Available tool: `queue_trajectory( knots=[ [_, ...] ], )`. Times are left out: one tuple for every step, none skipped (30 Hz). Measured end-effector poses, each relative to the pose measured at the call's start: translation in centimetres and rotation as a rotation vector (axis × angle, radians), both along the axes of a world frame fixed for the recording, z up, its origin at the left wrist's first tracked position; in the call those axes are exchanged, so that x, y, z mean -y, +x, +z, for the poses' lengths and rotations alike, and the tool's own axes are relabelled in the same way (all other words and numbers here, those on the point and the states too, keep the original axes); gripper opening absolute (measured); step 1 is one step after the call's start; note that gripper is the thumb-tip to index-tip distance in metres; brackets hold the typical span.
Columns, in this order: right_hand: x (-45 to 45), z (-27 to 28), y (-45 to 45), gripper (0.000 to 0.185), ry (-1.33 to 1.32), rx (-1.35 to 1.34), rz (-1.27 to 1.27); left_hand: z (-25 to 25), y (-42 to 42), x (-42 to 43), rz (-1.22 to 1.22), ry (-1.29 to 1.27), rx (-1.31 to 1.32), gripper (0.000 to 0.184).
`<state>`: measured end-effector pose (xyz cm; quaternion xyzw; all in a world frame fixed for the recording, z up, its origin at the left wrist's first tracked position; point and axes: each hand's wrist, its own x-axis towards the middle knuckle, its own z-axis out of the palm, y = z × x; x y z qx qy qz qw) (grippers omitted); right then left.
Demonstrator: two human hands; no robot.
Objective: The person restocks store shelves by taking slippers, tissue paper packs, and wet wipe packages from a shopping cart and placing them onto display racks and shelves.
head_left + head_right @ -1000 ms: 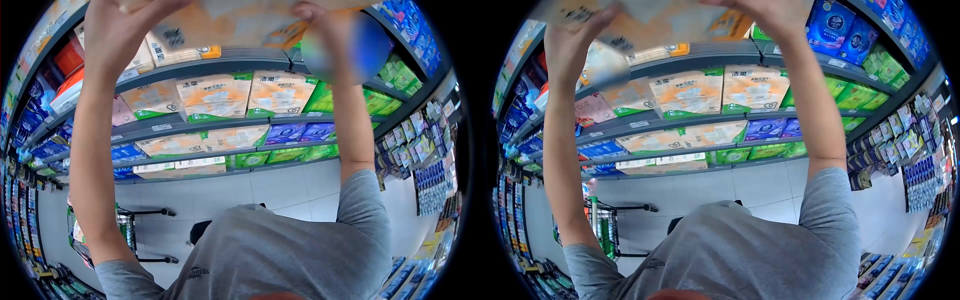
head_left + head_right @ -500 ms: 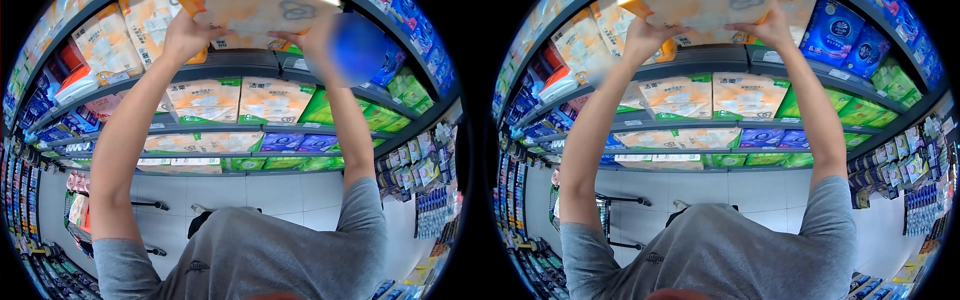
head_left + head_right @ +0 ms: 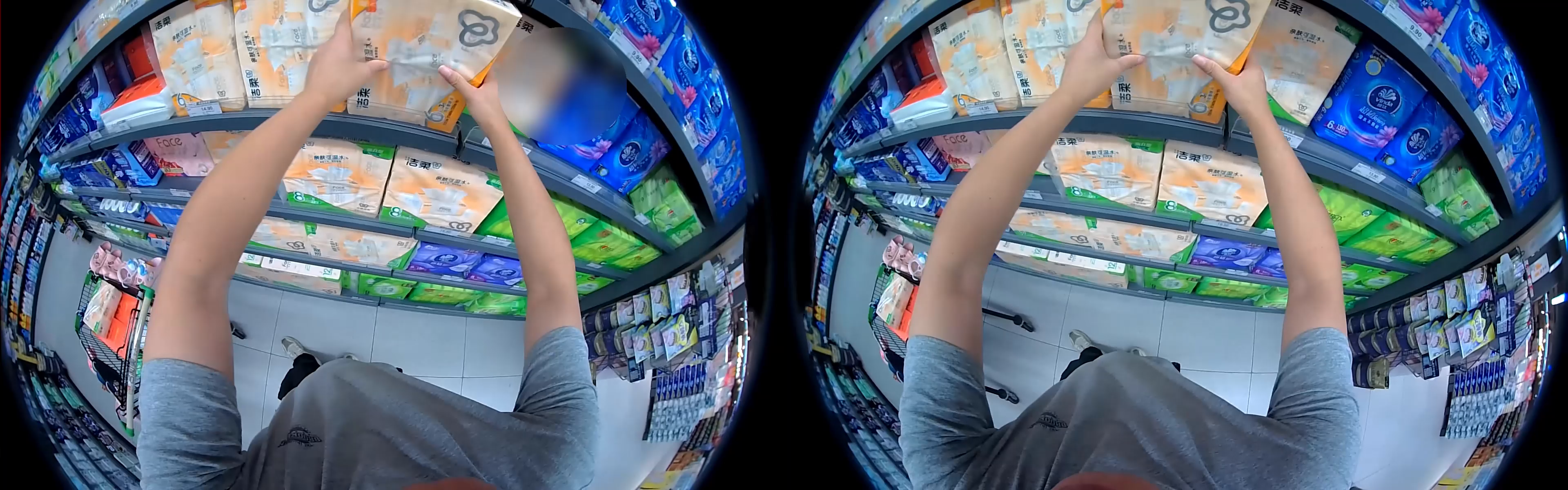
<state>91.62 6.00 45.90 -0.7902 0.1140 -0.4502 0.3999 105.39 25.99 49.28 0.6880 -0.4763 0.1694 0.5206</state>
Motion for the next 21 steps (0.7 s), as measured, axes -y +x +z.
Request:
queue_trajectory(
  knots=[
    [0.6,-0.1,0.3,0.066,0.013,-0.029,-0.012,-1.2,0.5,0.9,0.066,-0.063,0.059,0.07],
    [0.6,-0.1,0.4,0.066,0.012,-0.032,-0.008,-2.1,0.9,1.5,0.133,-0.125,0.117,0.07],
    [0.5,-0.1,0.5,0.065,0.023,-0.041,0.001,-2.9,1.3,2.2,0.137,-0.126,0.113,0.07],
    [0.5,-0.2,0.6,0.065,0.036,-0.051,0.01,-3.3,1.3,2.5,0.156,-0.154,0.144,0.069],
    [0.6,-0.5,0.7,0.065,0.037,-0.055,0.013,-3.7,1.4,2.7,0.175,-0.18,0.175,0.069],
    [0.8,-0.8,0.9,0.063,0.014,-0.077,-0.008,-4.1,1.6,2.8,0.177,-0.177,0.172,0.069],
    [0.7,-1.0,1.0,0.062,-0.007,-0.099,-0.031,-4.4,1.3,2.5,0.177,-0.129,0.24,0.065],
    [0.6,-1.3,1.1,0.062,-0.001,-0.103,-0.031,-4.6,1.0,2.4,0.176,-0.078,0.306,0.062],
    [0.5,-1.6,1.4,0.062,-0.003,-0.081,-0.033,-4.9,1.3,2.4,0.173,-0.072,0.302,0.062],
    [0.4,-1.7,1.5,0.062,-0.005,-0.057,-0.036,-5.1,1.8,2.5,0.193,-0.071,0.358,0.062],
    [0.4,-1.7,1.5,0.062,0.0,-0.058,-0.04,-5.3,2.2,2.6,0.213,-0.072,0.415,0.061],
    [0.3,-1.6,1.5,0.061,-0.014,-0.056,-0.028,-5.5,2.4,2.9,0.209,-0.068,0.415,0.061],
    [0.3,-1.6,1.5,0.06,-0.027,-0.056,-0.015,-5.4,2.2,2.7,0.222,-0.037,0.39,0.06],
    [0.3,-1.6,1.3,0.06,-0.023,-0.058,-0.015,-5.3,1.9,2.4,0.237,-0.005,0.365,0.059],
    [0.3,-1.6,1.2,0.056,-0.085,-0.069,-0.145,-5.4,1.6,2.3,0.238,0.0,0.363,0.059],
    [0.2,-1.6,1.4,0.053,-0.148,-0.078,-0.272,-5.6,1.0,2.2,0.266,-0.012,0.35,0.056],
    [-0.6,-1.0,1.6,0.053,-0.143,-0.076,-0.263,-5.7,0.5,2.0,0.296,-0.023,0.341,0.054],
    [-1.5,-0.6,1.8,0.047,-0.505,0.283,-0.543,-6.1,0.1,1.7,0.305,-0.01,0.341,0.054],
    [-2.9,-1.1,2.0,0.044,-0.675,0.456,-0.652,-6.9,-0.4,1.2,0.315,-0.037,0.34,0.052],
    [-4.3,-1.5,2.1,0.042,-0.833,0.627,-0.798,-8.0,-0.8,0.4,0.324,-0.055,0.333,0.051],
    [-6.2,-2.7,2.0,0.036,-0.657,0.588,-0.531,-9.7,-1.0,-0.7,0.333,-0.017,0.319,0.051]
  ],
)
